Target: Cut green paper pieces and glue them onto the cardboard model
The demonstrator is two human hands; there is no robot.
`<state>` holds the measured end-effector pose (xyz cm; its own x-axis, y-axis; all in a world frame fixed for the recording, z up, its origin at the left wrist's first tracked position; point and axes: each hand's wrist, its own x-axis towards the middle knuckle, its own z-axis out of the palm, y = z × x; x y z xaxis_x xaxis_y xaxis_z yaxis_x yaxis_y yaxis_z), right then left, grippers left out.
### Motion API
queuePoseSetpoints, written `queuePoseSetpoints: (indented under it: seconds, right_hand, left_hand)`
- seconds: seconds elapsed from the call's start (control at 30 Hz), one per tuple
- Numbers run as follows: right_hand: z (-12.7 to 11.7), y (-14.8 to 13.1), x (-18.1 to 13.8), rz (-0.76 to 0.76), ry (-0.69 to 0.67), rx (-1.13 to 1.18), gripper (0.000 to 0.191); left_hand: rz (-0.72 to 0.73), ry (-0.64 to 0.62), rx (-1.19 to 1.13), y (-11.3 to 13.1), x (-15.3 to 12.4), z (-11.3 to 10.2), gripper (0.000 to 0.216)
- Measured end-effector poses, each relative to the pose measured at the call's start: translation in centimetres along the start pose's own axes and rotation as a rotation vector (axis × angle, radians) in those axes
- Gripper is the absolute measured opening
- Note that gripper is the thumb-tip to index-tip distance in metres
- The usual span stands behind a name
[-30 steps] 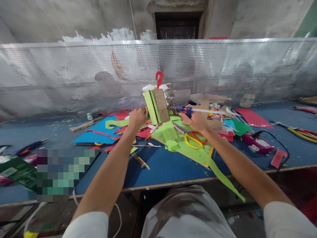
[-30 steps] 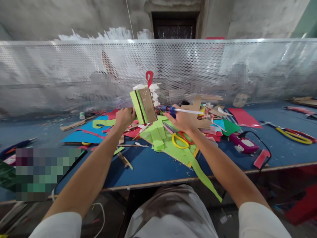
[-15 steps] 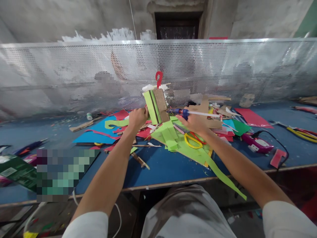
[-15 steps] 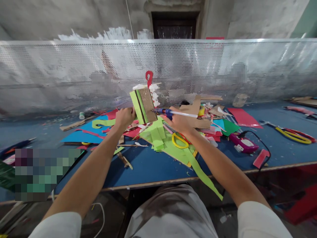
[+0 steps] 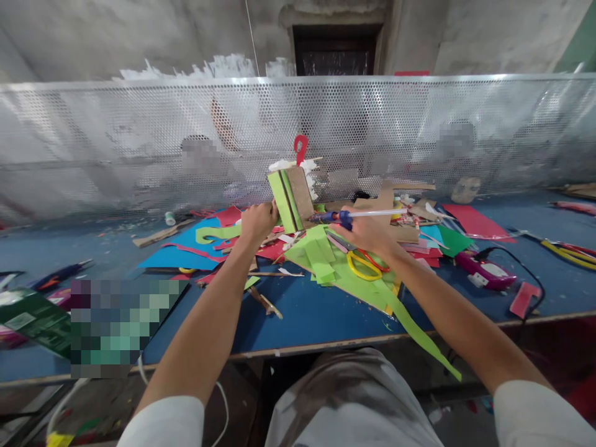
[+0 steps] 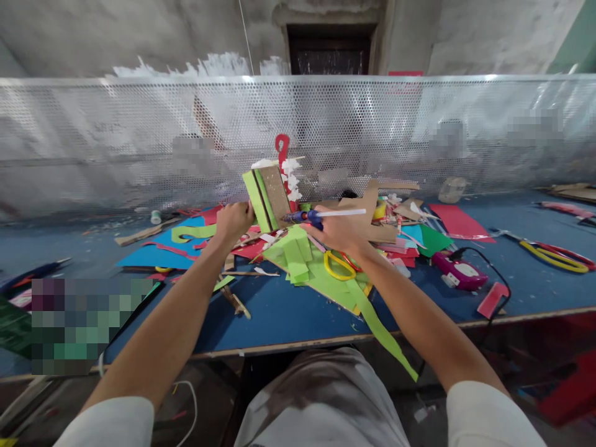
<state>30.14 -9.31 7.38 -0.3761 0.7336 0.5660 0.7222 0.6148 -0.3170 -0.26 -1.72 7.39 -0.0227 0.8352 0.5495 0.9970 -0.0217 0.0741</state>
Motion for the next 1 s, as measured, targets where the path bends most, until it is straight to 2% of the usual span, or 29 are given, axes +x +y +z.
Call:
queuePoseSetpoints:
  seconds: [0.27,0.5,0.6,0.77,1.0]
  right_hand:
    - [0.4,2.2,0.2,0.012,0.141,0.037,0.039]
    - [0.7,1.3,0.3,0.053,0.213,-0.018,0.047]
    - [0.7,0.5,0.2,0.071,0.193,-0.022,0.046]
    - [0.8,-0.1,0.0,0.037,0.055,0.006,0.045]
    - [0.6,0.7,0.3,0.097,0.109,-0.056,0.044]
  left_hand:
    - [-0.022,0.014,0.006,-0.3,0.1,0.5,0.067]
    - [-0.031,0.005,0.011,0.0,0.1,0.4,0.064]
    - [-0.019,-0.014,0.0,0.2,0.1,0.2,0.065]
    - [-0.019,-0.003,-0.015,0.0,0.2,0.1,0.066]
    - [-0.035,0.03,0.01,0.0,0.1,0.3,0.067]
